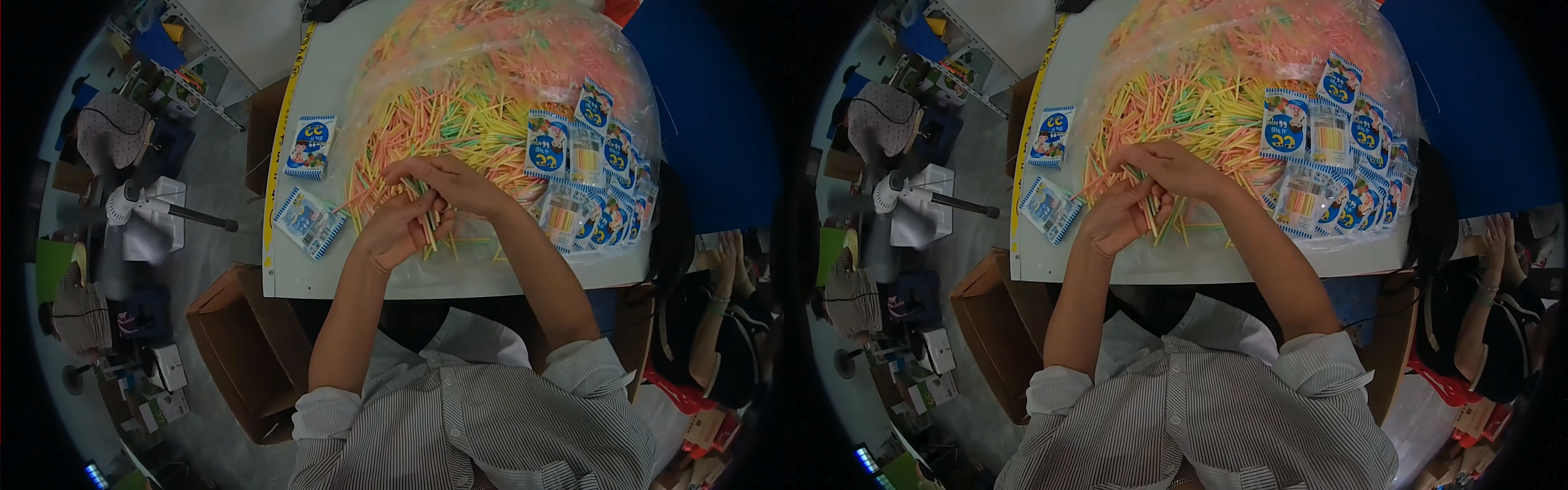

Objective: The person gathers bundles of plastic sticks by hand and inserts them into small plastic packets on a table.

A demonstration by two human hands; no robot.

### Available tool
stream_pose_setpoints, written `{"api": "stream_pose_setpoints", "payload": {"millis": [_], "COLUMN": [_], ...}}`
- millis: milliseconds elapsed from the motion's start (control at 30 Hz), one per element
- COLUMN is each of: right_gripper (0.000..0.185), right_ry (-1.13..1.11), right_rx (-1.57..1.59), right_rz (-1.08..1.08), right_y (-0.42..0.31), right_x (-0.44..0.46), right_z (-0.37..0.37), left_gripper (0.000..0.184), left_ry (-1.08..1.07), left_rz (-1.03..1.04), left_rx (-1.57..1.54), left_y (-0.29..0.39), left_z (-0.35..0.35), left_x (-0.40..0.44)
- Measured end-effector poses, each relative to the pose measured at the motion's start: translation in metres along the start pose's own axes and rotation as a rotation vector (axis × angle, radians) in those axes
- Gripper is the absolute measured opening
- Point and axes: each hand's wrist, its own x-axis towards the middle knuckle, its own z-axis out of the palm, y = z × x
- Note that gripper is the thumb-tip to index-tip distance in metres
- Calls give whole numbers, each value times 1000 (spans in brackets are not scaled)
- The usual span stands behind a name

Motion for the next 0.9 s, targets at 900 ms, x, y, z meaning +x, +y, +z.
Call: {"api": "stream_pose_setpoints", "payload": {"millis": [900], "right_gripper": [49], "right_ry": [-27], "right_rx": [127], "right_rz": [126], "right_y": [-8], "right_x": [-53], "right_z": [37], "left_gripper": [26], "left_ry": [183], "left_rz": [-53], "left_rx": [68], "left_y": [-37], "left_z": [22], "left_x": [-59]}}
